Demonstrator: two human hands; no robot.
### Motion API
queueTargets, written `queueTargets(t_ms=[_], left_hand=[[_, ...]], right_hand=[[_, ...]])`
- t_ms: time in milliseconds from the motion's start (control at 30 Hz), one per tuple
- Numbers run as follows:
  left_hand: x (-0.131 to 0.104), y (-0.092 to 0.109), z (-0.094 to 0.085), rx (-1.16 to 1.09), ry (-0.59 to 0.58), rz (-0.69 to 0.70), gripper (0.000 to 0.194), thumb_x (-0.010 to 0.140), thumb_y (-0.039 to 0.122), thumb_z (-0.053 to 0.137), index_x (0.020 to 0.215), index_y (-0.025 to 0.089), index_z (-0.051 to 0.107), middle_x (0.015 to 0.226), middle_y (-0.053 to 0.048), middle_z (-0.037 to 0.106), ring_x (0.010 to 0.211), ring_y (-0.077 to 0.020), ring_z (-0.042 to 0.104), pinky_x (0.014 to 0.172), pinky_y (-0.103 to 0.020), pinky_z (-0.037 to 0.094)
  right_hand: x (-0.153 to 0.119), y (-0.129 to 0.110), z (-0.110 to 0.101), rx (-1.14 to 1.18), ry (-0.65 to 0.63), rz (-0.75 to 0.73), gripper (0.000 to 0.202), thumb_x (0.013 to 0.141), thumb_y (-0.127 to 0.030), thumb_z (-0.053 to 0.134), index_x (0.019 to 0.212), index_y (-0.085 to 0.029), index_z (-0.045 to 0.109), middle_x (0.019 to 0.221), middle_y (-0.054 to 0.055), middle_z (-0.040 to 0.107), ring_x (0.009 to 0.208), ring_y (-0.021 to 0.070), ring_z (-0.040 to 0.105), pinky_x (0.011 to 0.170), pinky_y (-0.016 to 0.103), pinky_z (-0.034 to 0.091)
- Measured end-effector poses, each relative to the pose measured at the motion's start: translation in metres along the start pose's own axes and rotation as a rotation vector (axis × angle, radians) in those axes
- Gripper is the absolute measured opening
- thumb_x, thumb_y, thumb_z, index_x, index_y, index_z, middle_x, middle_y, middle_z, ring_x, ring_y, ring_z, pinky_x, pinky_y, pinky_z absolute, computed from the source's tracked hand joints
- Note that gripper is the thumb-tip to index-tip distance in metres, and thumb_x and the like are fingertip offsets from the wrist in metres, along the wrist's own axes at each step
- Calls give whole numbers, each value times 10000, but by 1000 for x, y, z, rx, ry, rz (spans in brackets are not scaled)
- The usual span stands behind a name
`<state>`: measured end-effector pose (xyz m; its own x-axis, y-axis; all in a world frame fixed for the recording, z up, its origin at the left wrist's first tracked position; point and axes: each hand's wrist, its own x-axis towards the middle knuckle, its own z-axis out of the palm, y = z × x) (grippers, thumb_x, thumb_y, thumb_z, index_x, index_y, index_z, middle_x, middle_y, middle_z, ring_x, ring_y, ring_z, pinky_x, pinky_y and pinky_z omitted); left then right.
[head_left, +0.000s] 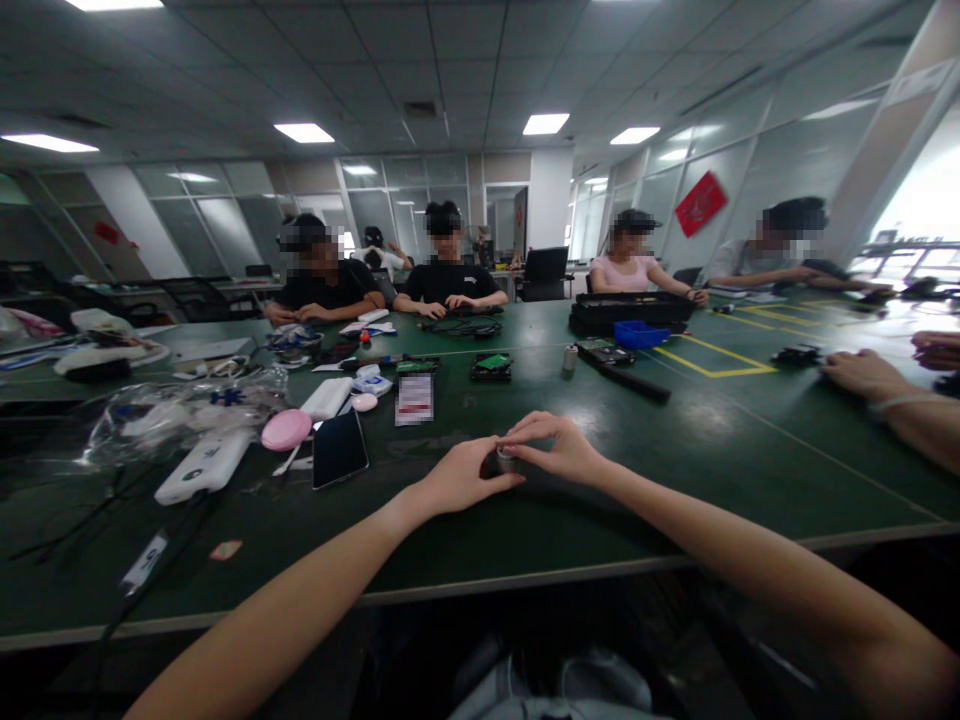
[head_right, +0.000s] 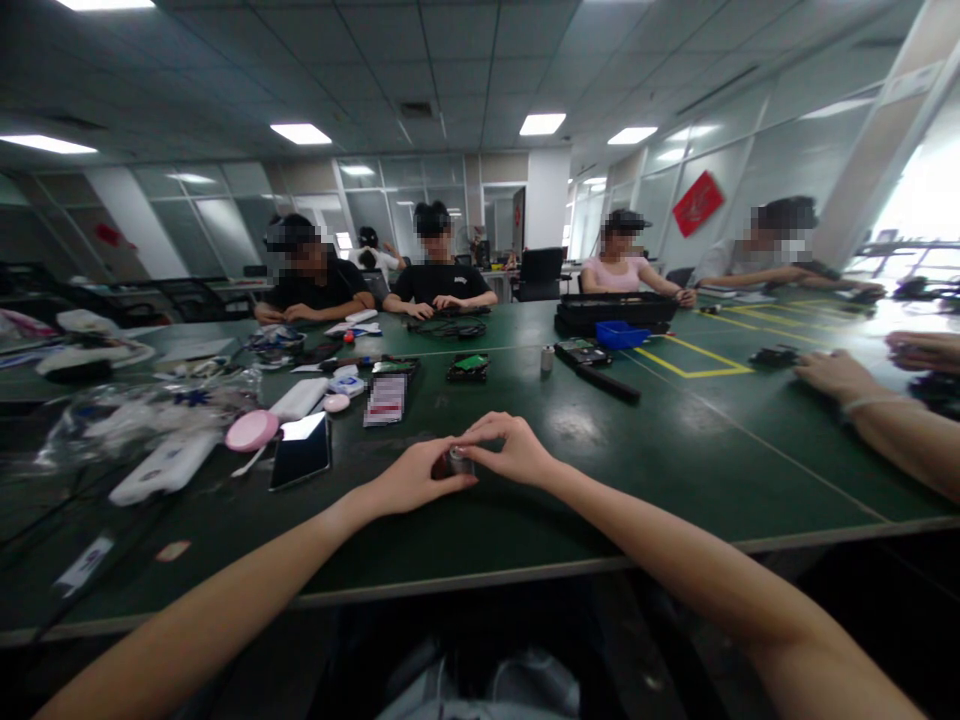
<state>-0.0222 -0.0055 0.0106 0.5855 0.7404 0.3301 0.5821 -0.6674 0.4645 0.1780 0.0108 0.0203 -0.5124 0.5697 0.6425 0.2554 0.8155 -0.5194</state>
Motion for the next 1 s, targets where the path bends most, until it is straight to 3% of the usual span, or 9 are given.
queueTargets(t_ms=[200,367,567,833,1000], left_hand=[[0,3,-2,-14,3,-9,409,793,501,614,1025,166,586,863,-27,632,696,-164,562,606,-245,393],[0,5,-5,-24,-17,17,344,815,489,591,956,176,592,854,-18,625,716,-159,556,627,-242,395],[0,5,-6,-25,-13,23,347,807,502,597,945,183,587,867,-15,623,745,-164,565,639,-243,400],[0,5,-5,-17,-11,24,349,808,504,595,946,184,583,886,-21,626,774,-175,573,643,-246,404],[0,5,-5,-20,-9,34,336,810,496,596,941,188,580,886,-20,625,783,-178,573,655,-247,406]], right_hand=[[4,-6,0,86,65,105,196,791,-318,656,927,-190,715,911,59,721,843,178,671,784,305,527],[8,27,-18,18,121,194,328,797,-337,643,1086,-182,647,926,60,727,892,202,677,845,348,511],[1,69,-40,-174,-255,257,229,779,-305,637,971,-207,714,948,33,730,901,202,668,855,324,490],[0,74,-36,-101,-244,284,250,765,-313,640,965,-183,714,973,50,725,928,195,662,881,317,489],[0,76,-32,-13,-162,345,263,733,-331,676,936,-167,710,934,61,730,878,196,679,868,338,508]])
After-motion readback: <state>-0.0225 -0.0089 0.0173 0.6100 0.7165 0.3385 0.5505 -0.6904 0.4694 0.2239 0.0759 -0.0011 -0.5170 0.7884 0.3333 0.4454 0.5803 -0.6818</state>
